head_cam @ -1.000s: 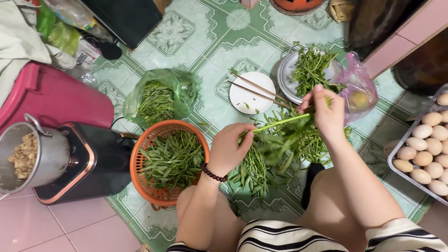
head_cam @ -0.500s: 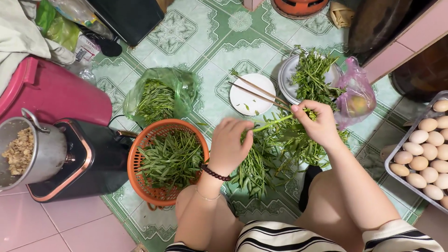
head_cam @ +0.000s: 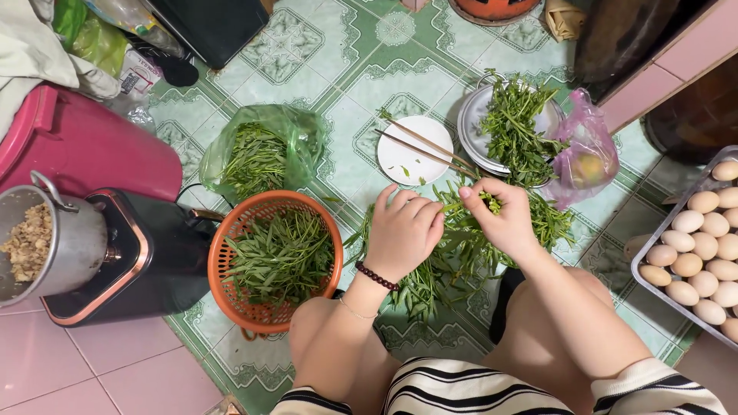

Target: The person sits on the floor sorting bunches of water spinach, plucking the leafy tips and leaves from the stems by hand and placing the edible portions into an orange plastic basket while discarding stems aside. They occasionally gather new bunches from a plastic bag and a plate to continue picking.

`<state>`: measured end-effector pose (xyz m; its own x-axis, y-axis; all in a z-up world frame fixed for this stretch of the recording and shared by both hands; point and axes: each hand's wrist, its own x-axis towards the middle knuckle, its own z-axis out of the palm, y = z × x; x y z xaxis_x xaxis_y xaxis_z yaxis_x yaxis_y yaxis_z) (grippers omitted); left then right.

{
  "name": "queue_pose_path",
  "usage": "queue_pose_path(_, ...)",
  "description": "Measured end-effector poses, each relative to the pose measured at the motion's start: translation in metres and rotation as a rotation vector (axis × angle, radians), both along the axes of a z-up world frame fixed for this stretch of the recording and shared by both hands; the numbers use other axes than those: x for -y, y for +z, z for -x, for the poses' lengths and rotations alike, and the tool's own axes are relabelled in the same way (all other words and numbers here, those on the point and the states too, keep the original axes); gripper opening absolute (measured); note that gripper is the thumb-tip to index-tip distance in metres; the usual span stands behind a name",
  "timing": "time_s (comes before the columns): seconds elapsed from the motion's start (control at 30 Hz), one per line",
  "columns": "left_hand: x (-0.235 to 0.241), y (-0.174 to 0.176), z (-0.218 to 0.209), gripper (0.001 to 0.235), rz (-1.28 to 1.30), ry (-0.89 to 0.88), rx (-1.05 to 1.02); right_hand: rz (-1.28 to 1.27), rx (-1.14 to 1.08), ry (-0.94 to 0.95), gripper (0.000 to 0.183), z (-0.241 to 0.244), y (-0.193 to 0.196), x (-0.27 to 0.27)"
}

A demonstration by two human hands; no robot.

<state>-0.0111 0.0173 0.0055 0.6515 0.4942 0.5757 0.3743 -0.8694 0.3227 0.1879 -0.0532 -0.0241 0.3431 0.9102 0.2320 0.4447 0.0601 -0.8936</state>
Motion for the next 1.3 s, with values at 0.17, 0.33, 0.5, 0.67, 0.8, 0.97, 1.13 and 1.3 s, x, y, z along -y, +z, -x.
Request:
queue_pose_path(0.17,-0.002,-0.003,-0.007,0.010,0.300,0.018,0.131,-0.009,0.018,-0.026,0.026,0.003,0.002,0.005)
queue_pose_path(0.33,-0.017,-0.041,-0.018,0.017,1.267,-0.038,0.534,-0.022,0.090,0.000,0.026,0.001,0.006,0.009)
queue_pose_path(0.5,-0.036,-0.028,-0.011,0.022,1.418,-0.044,0.937,-0.085,0.198,-0.107,0.020,-0.016,0.017,0.011)
queue_pose_path(0.67,-0.019,-0.018,-0.008,0.020,1.407,-0.118,0.659,-0.053,0.078,-0.256,0.044,-0.054,0.011,0.016)
queue_pose_path(0.8,0.004,-0.010,-0.017,0.015,1.085,-0.233,0.377,-0.047,-0.518,-0.233,0.029,-0.068,0.005,0.020)
queue_pose_path(0.97,0.028,0.007,-0.029,0.012,0.579,-0.278,0.181,-0.142,-0.926,0.004,0.030,-0.065,-0.003,0.012)
queue_pose_path(1.13,0.032,-0.004,-0.033,0.019,0.295,-0.113,0.046,-0.140,-1.210,0.091,0.031,-0.061,-0.014,0.006)
queue_pose_path(1.3,0.027,0.008,-0.028,0.025,0.406,-0.065,0.080,-0.135,-1.415,0.148,0.031,-0.059,-0.017,0.003)
